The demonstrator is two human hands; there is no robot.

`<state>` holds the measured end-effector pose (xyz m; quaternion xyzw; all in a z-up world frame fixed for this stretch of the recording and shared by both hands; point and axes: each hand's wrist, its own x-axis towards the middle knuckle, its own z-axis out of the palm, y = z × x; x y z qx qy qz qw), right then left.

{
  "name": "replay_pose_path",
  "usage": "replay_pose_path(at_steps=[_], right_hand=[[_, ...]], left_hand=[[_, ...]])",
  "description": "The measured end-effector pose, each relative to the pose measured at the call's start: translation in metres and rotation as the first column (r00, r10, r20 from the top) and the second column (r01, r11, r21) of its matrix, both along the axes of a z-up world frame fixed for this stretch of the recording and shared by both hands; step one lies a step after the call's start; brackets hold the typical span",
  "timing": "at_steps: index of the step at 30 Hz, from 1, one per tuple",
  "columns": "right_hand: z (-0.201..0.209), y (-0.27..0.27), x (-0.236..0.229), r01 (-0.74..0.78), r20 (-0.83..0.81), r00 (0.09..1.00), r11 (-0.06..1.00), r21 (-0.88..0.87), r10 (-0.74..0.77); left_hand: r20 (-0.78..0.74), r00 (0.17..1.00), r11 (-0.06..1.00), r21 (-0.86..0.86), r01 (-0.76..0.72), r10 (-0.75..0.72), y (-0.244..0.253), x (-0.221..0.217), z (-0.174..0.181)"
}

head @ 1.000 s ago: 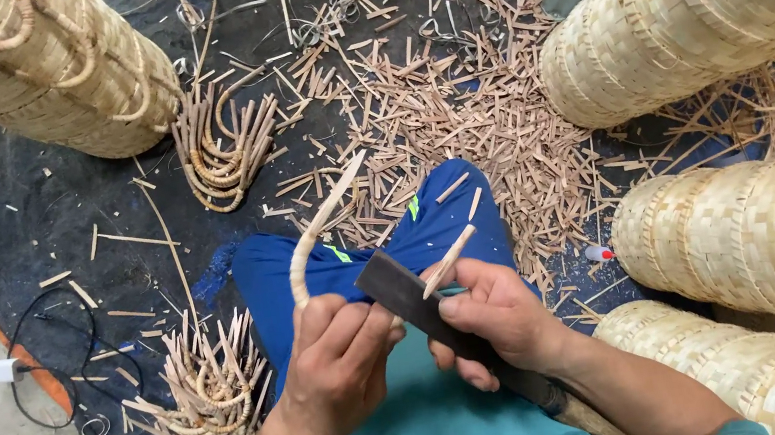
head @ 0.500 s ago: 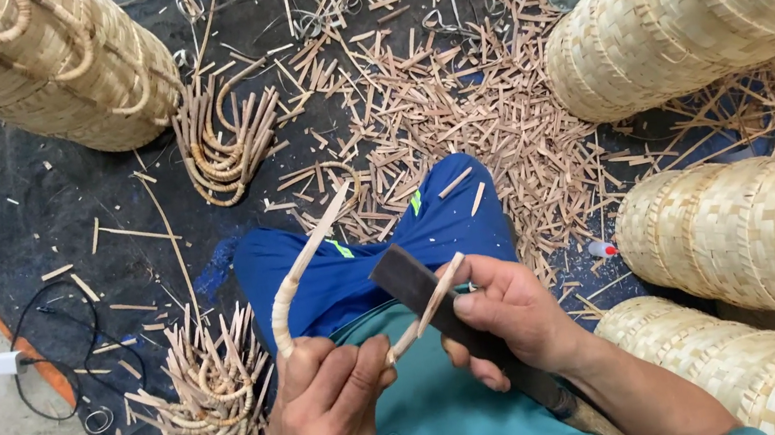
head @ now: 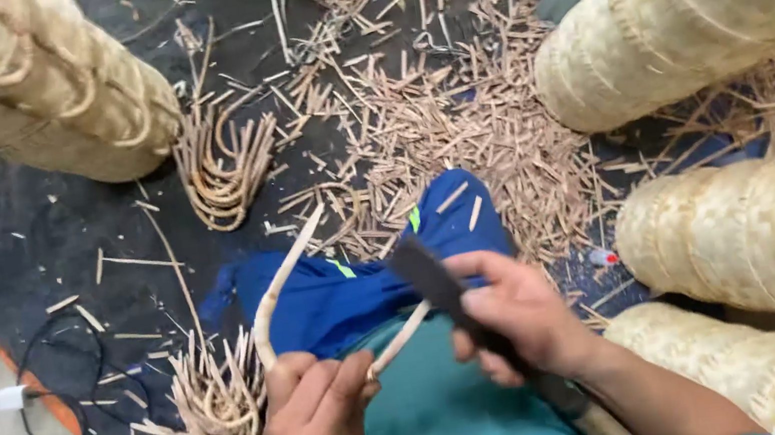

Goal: Shaving and shaping thin wood or bamboo strips using a knife for furniture or basket production.

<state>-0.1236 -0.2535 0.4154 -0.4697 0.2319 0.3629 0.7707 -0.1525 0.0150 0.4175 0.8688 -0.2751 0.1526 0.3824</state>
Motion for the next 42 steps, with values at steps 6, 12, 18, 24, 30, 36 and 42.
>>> replay_pose_path(at_steps=[6,12,18,24,30,36,42], right_hand=[[-0.017,0.004,-0.004,-0.066,0.124,0.991,0.992,0.107,0.053],[-0.014,0.002,-0.004,-0.026,0.108,0.994,0.991,0.132,0.012],[-0.013,-0.068,0.019,0.418,0.311,0.886,0.882,-0.219,-0.342],[-0.005,-0.027,0.02,0.205,0.317,0.94,0.953,-0.223,-0.128],[-0.014,-0.016,0.014,0.084,0.226,0.972,0.995,-0.048,-0.071],[-0.007,-0.005,0.026,0.019,0.24,0.97,0.998,0.06,-0.033],[-0.02,-0.004,0.025,0.022,0.264,0.963,0.997,0.08,-0.043]], left_hand=[[-0.063,0.998,0.999,0.016,0.028,-0.027,-0.003,0.006,0.004],[-0.024,0.999,0.998,0.041,0.049,-0.048,0.0,0.005,0.005],[-0.028,0.996,0.994,0.07,-0.085,0.087,0.031,-0.02,-0.006],[-0.025,0.999,1.0,0.001,0.022,-0.022,0.01,-0.002,-0.004],[-0.061,0.982,0.984,0.001,0.181,-0.18,0.007,0.0,-0.006],[-0.002,0.925,0.925,-0.003,0.381,-0.381,-0.004,0.002,-0.011],[-0.076,0.926,0.929,-0.05,0.368,-0.371,-0.009,0.0,-0.009]])
